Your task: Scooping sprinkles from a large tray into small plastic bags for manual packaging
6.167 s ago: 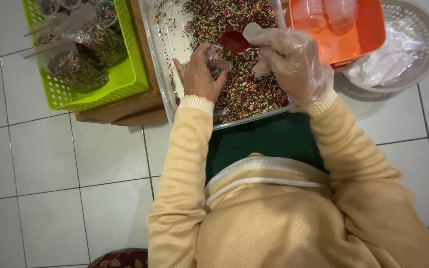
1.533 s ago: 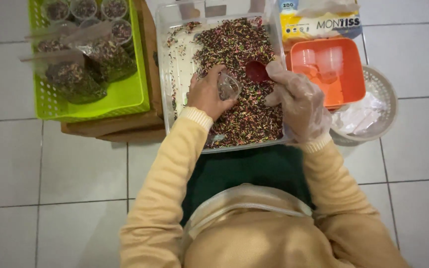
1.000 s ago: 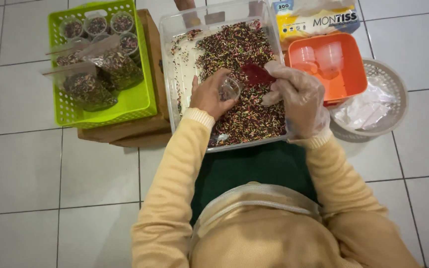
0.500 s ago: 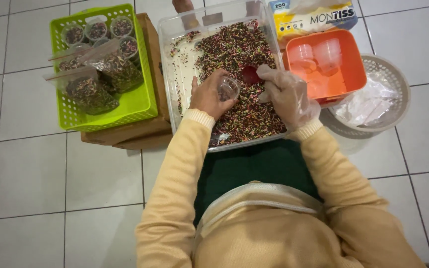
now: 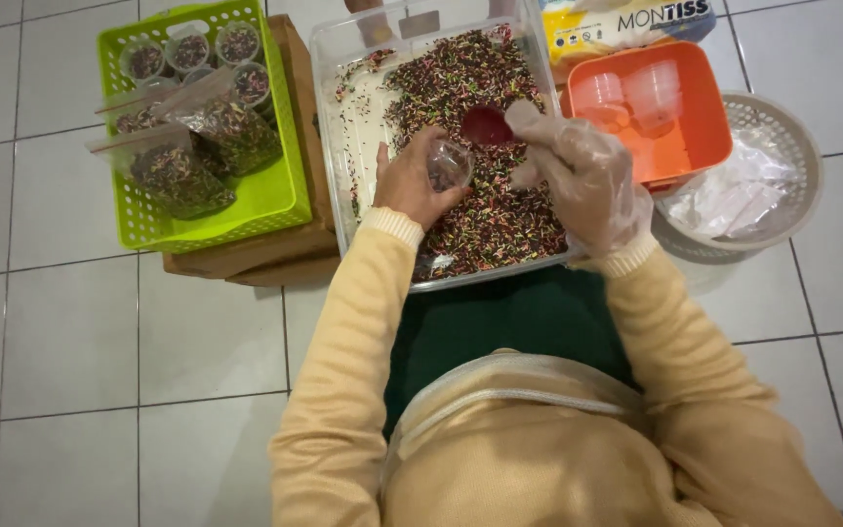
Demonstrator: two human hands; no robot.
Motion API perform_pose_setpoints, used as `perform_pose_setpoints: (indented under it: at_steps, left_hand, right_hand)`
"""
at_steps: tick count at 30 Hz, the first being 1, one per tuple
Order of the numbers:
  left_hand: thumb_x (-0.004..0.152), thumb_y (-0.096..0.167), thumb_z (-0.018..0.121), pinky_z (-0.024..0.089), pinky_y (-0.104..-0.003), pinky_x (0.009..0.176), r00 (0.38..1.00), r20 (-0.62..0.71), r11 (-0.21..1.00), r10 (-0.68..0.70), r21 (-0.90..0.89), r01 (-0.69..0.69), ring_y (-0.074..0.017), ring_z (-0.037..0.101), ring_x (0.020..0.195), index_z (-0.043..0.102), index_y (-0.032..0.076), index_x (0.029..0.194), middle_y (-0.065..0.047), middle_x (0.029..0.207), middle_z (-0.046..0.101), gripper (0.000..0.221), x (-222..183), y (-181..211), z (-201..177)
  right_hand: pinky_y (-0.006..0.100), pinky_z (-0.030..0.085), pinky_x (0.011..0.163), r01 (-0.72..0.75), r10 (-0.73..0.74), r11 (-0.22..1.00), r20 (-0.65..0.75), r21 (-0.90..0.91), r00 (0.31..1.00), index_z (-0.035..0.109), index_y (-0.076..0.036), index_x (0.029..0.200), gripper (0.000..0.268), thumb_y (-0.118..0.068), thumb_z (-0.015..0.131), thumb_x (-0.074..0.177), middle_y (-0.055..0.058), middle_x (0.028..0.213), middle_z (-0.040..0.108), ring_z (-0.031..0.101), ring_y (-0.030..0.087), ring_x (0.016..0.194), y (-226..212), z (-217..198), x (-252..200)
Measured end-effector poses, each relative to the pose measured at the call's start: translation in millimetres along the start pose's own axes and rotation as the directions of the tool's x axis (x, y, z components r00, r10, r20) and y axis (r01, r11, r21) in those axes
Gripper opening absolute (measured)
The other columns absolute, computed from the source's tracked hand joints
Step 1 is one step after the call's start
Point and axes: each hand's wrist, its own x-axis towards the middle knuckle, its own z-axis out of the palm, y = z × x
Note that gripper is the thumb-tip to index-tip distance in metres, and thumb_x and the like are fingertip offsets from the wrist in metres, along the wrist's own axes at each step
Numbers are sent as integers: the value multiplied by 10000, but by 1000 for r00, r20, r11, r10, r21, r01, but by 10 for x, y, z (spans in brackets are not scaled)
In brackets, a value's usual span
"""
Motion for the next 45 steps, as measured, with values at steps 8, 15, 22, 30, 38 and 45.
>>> perform_pose_setpoints:
  at_steps: [8,15,22,30,38,45]
  left_hand:
    - [742,402,896,138,-717,1173,1000,-19,1000,21,6,-21,-396,621,1262,400,246,1392,-140,1338,647,832,-35,28,-35]
    - [737,438,893,129,-702,1183,1000,-6,1000,2,-6,-2,-371,625,1263,400,264,1388,-109,1322,661,835,-7,90,-67]
    - [708,388,935,92,-665,1196,999,0,998,-44,35,44,-360,696,1143,432,225,1328,-76,1243,738,815,0,205,-151]
    - [690,391,950,101,-641,1207,998,-8,998,-58,38,58,-356,711,1109,427,241,1332,-76,1227,742,842,4,168,-100]
    - [697,399,934,120,-675,1178,999,-37,999,-23,38,24,-365,717,1082,414,248,1312,-69,1180,756,820,15,80,-32]
    - [690,400,957,96,-637,1205,998,-14,997,-62,34,63,-352,706,1122,432,242,1315,-78,1216,747,830,5,181,-99]
  right_hand:
    - [423,620,656,-71,73,994,27,-87,997,767,-15,1056,159,57,646,980,233,1020,749,735,275,650,992,277,-132]
    - [352,666,601,-291,292,936,23,200,956,751,31,1073,220,109,577,964,254,833,717,752,268,679,401,105,58]
    - [285,652,599,76,-90,991,132,107,987,673,149,1152,141,139,553,1079,318,934,746,785,281,726,55,-98,115]
    - [252,541,391,242,-221,950,123,-196,967,654,105,1178,152,161,550,1082,288,869,758,769,238,656,659,70,150]
    - [305,615,476,211,-135,908,224,-361,965,783,50,1102,89,55,760,1016,197,846,770,724,227,619,1075,312,83]
    - [296,673,577,-90,89,996,136,1,987,695,128,1155,218,117,496,1067,239,795,747,797,260,712,393,6,56]
